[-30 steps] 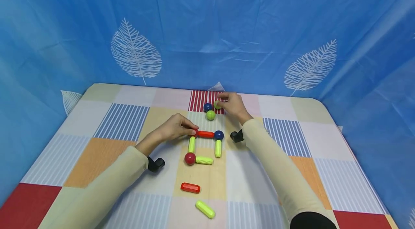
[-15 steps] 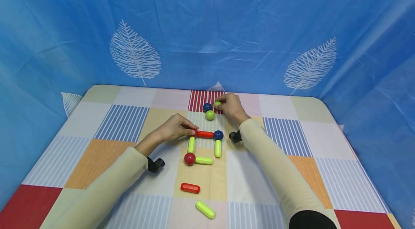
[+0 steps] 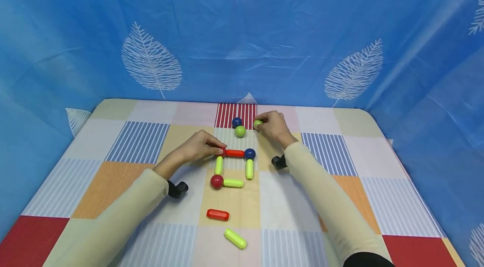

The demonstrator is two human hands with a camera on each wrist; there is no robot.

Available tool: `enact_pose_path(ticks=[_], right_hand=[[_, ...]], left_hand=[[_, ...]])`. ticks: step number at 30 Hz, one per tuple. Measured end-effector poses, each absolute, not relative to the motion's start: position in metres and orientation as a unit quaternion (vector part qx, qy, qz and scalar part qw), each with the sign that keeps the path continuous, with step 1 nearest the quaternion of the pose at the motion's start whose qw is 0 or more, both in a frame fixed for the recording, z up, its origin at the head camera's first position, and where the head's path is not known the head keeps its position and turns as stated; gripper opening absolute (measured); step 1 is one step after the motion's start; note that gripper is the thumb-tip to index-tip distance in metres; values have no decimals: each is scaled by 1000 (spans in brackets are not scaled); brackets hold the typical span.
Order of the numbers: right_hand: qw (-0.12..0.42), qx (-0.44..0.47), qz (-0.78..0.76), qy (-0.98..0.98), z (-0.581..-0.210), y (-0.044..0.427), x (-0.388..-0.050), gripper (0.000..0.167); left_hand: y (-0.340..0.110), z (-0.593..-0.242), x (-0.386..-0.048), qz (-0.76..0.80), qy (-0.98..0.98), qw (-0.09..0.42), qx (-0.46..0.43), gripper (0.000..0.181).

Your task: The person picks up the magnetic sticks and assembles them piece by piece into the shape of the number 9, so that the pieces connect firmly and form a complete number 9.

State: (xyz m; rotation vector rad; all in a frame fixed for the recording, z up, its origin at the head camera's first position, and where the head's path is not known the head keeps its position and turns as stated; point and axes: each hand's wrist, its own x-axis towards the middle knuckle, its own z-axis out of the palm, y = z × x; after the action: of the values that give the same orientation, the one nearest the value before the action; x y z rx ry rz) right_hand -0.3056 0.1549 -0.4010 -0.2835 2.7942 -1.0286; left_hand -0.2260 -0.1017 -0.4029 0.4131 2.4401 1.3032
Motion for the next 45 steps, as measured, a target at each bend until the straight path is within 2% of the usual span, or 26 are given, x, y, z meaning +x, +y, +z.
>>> enact_pose_path(ticks=[20,27,45], right_hand=[[68,-59,-344,935,-403,186,-263,32],[41,-80,-323,942,-406,197,-244,31],[15,-109,-342,933,-409,213,-201,30]], left_hand=[[-105,-404,-225,443,866,161,170,20],[-103,-403,-225,443,867,162,159,21],[-103,-402,-223,450,863,154,173,20]])
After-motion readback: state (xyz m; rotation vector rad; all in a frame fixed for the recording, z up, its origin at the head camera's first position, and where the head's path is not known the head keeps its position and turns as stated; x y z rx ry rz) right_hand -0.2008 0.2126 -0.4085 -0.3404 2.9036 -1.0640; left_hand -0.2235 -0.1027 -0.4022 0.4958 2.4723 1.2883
